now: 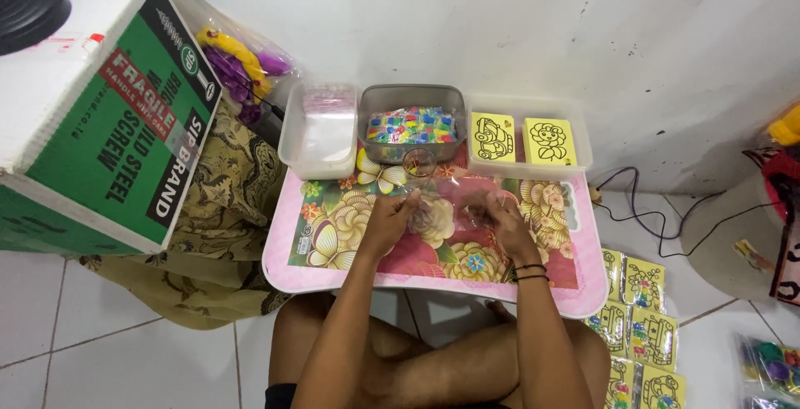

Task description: The person packages sand art toy sets by placing small colored sand packets into plastic bags with design cards by hand.

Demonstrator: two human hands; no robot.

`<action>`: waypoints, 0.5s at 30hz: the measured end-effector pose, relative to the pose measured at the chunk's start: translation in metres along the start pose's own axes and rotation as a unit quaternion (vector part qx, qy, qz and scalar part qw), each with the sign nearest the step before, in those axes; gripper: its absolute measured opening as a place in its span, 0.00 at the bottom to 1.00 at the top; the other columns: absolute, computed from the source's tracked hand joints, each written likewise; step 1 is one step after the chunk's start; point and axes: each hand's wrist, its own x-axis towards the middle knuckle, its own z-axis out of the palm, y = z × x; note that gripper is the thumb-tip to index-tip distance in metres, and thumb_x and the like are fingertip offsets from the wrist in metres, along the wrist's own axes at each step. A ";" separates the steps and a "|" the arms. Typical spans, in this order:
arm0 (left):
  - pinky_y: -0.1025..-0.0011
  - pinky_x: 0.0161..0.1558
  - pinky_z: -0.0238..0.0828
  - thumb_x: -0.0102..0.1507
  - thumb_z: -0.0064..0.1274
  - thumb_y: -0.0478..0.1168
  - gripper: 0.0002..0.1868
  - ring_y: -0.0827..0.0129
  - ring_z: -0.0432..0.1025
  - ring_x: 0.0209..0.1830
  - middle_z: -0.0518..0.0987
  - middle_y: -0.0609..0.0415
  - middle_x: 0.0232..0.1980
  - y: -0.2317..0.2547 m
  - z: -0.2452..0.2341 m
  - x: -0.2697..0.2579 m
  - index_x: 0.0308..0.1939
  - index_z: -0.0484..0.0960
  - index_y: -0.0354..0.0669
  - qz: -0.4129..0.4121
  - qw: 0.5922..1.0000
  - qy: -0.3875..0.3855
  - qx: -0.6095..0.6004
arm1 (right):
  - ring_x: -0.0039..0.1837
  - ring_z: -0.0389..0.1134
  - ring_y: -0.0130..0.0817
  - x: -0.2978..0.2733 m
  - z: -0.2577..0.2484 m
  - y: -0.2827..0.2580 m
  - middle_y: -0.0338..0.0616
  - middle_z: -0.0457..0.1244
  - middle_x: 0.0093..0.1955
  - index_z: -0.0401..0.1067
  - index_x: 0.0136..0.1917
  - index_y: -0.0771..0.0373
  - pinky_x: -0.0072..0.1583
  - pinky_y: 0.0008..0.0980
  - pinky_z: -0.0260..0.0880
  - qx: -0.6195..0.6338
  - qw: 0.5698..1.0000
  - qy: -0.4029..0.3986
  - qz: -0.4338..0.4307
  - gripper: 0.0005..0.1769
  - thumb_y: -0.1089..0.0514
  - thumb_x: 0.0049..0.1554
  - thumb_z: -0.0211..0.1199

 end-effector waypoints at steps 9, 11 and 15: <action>0.73 0.30 0.65 0.73 0.46 0.49 0.30 0.72 0.69 0.16 0.75 0.53 0.13 -0.038 0.001 0.012 0.16 0.79 0.44 0.015 1.000 0.007 -0.002 | 0.41 0.66 0.30 0.002 0.026 -0.037 0.47 0.68 0.40 0.80 0.53 0.69 0.45 0.26 0.67 0.016 1.000 -0.010 -0.022 0.33 0.40 0.67 0.44; 0.72 0.30 0.65 0.73 0.46 0.50 0.31 0.72 0.69 0.16 0.75 0.52 0.13 -0.039 0.002 0.013 0.16 0.79 0.44 0.013 1.000 0.006 0.004 | 0.41 0.64 0.30 0.000 0.026 -0.038 0.51 0.68 0.43 0.81 0.48 0.70 0.44 0.28 0.69 0.020 1.000 -0.014 -0.019 0.35 0.38 0.66 0.46; 0.71 0.31 0.64 0.72 0.48 0.50 0.29 0.76 0.66 0.21 0.73 0.56 0.14 -0.028 0.002 0.008 0.15 0.76 0.47 0.018 1.000 0.010 0.021 | 0.44 0.64 0.31 -0.002 0.028 -0.041 0.54 0.70 0.49 0.82 0.43 0.70 0.47 0.28 0.67 0.008 0.999 -0.030 -0.040 0.35 0.38 0.65 0.48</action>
